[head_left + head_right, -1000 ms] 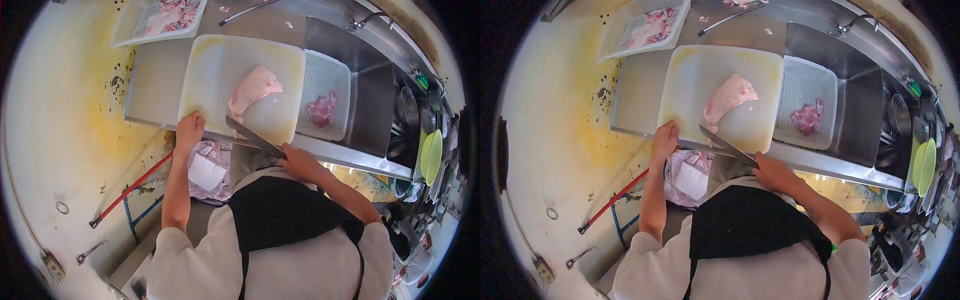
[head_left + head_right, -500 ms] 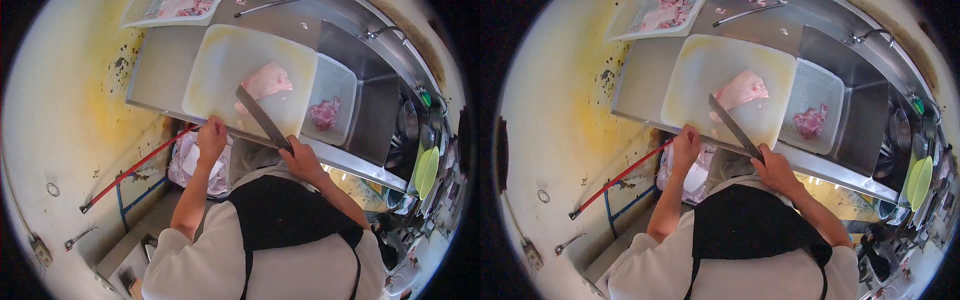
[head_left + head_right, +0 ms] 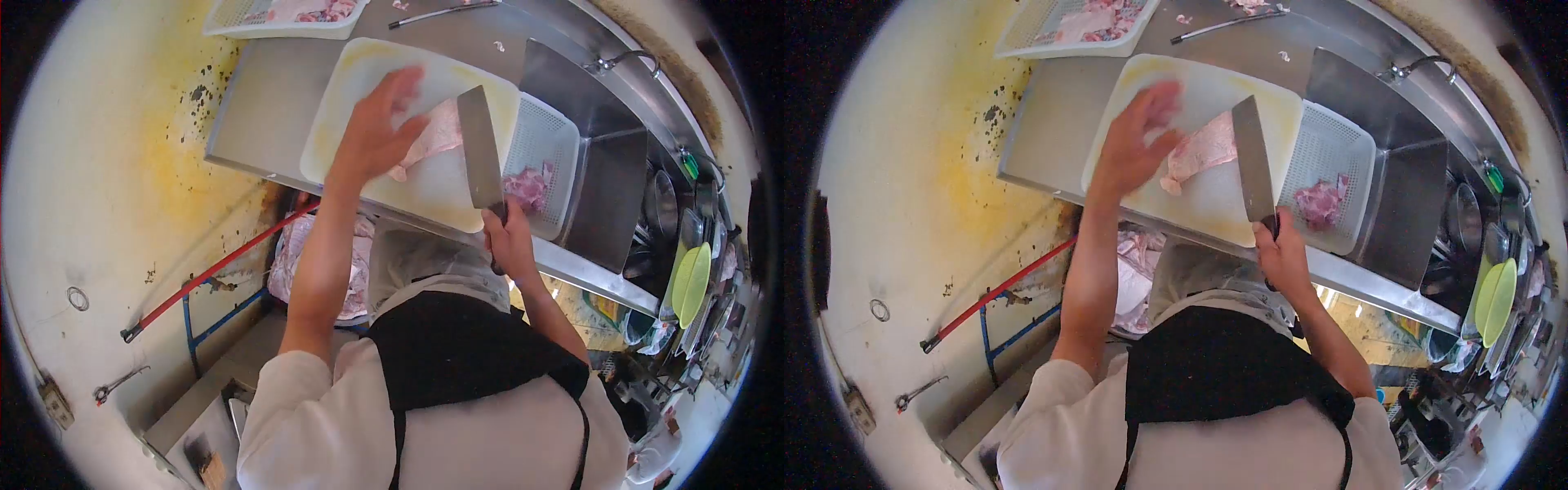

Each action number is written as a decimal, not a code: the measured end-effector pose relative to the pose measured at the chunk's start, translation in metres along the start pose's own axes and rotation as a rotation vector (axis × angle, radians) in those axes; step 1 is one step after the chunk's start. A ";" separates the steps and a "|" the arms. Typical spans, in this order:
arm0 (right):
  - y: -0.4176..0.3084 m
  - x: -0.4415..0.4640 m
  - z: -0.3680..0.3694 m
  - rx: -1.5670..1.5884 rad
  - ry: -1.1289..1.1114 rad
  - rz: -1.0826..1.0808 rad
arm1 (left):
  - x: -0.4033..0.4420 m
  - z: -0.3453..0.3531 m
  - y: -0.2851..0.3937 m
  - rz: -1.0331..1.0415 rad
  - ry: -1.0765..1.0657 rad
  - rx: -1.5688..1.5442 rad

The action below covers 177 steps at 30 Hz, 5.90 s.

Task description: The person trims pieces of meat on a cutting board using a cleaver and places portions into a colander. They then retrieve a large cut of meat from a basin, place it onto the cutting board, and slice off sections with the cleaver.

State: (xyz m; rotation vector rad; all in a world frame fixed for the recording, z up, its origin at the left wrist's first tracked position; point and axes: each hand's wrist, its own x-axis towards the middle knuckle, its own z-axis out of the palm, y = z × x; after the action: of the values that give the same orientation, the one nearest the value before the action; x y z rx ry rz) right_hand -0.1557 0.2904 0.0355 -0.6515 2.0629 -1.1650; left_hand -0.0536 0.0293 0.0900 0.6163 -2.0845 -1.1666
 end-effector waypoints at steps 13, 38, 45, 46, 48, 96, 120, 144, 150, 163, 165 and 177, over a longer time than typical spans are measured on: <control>-0.114 0.030 0.001 0.069 0.162 -0.317 | -0.078 0.048 -0.097 -0.453 -0.064 0.335; 0.052 -0.073 -0.054 -0.211 0.044 0.171 | -0.007 0.117 -0.080 -0.111 -0.045 0.462; 0.039 -0.051 -0.033 0.098 0.123 0.165 | 0.054 0.092 -0.083 -0.130 -0.354 -0.037; 0.037 -0.051 -0.034 0.086 0.114 0.163 | 0.070 0.072 -0.079 -0.077 -0.339 -0.140; 0.035 -0.049 -0.034 0.051 0.098 0.152 | 0.115 0.023 -0.079 -0.111 -0.203 -0.615; 0.093 -0.151 0.143 -0.267 -1.170 -0.117 | -0.665 0.105 -0.021 -1.207 1.088 0.013; 0.253 -0.050 0.304 -0.493 -1.086 0.430 | -0.734 0.114 -0.478 -0.996 1.694 -1.433; 0.277 0.021 0.273 -0.609 -0.880 0.374 | -0.680 0.109 -0.567 -0.775 2.000 -1.472; 0.269 0.004 0.272 -0.525 -0.841 0.397 | -0.681 0.111 -0.591 -0.769 1.932 -1.274; 0.231 -0.048 0.208 -0.570 -0.989 0.184 | -0.684 -0.055 -0.405 -0.747 1.702 -1.139; 0.212 -0.058 0.186 -0.640 -0.963 0.191 | -0.702 -0.049 -0.384 -0.816 1.726 -1.044; 0.162 -0.182 0.039 -0.383 -0.633 -0.047 | -0.559 -0.104 -0.082 -1.128 1.154 -0.591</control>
State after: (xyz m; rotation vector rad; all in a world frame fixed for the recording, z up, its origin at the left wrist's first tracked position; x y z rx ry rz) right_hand -0.0234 0.4731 -0.0649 -1.0930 1.7191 -0.4810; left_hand 0.4040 0.3068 -0.1188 1.7000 -0.2930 -1.3373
